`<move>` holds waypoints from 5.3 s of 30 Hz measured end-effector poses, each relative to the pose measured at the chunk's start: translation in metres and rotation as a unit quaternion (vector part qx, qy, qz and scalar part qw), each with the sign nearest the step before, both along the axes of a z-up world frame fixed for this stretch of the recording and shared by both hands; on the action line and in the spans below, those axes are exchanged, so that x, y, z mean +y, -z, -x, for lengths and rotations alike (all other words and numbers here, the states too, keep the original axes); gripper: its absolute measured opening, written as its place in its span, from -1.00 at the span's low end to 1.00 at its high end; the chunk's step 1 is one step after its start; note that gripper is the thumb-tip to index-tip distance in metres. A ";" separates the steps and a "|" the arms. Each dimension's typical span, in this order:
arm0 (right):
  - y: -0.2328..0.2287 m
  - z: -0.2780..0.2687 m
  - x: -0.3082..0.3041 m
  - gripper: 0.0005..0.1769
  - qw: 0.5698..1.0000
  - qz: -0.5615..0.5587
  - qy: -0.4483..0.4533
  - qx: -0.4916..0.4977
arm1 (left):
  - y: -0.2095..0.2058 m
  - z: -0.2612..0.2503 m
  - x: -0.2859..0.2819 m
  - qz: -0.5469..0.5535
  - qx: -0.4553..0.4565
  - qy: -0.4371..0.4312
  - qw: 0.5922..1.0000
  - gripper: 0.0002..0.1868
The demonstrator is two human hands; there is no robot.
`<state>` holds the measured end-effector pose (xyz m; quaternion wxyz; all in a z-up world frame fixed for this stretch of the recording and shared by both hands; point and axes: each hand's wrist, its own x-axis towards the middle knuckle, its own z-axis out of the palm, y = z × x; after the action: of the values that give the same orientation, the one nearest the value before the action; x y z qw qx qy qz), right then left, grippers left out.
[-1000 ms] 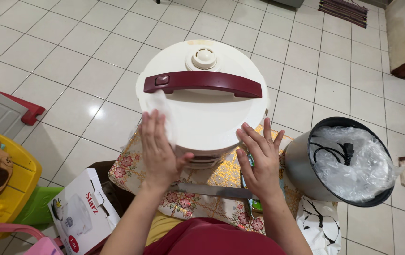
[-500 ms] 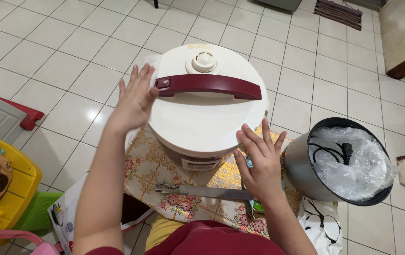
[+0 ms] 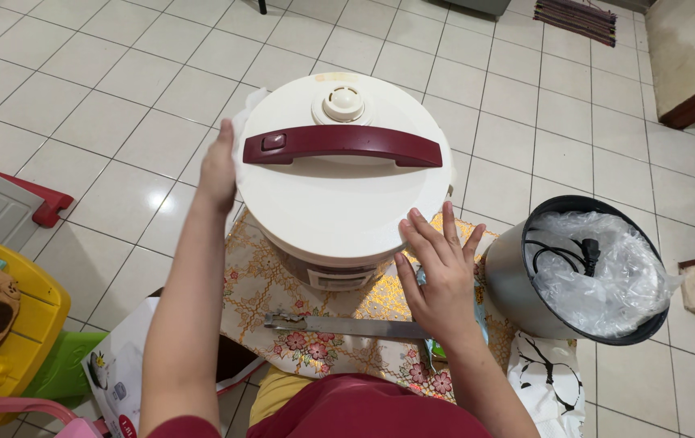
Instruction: The person wipes the exterior of a rice cooker with tissues, then opens the lid and wipes the inner lid and rim of the cooker. A detached inner pot and power cord sit in a container beside the cooker on the table.
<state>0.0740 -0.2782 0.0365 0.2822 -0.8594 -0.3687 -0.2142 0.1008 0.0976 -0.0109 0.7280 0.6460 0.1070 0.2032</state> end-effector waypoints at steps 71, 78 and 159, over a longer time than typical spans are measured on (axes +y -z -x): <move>0.065 -0.017 -0.098 -0.36 0.897 -0.293 -0.108 0.312 | 0.021 0.013 -0.300 -0.949 0.037 0.035 0.311 -0.37; 0.063 -0.024 -0.106 -0.39 0.896 -0.312 -0.094 0.302 | 0.032 0.026 -0.296 -0.808 -0.035 0.178 0.561 -0.44; 0.005 -0.099 -0.007 -0.64 0.979 -0.153 -0.010 0.134 | -0.097 0.009 -0.158 -0.660 -0.002 -0.028 0.750 -0.36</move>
<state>0.1725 -0.2847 0.0314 0.4597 -0.8231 -0.2988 -0.1479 0.0917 -0.0606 0.0866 0.1141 0.9622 -0.0369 0.2446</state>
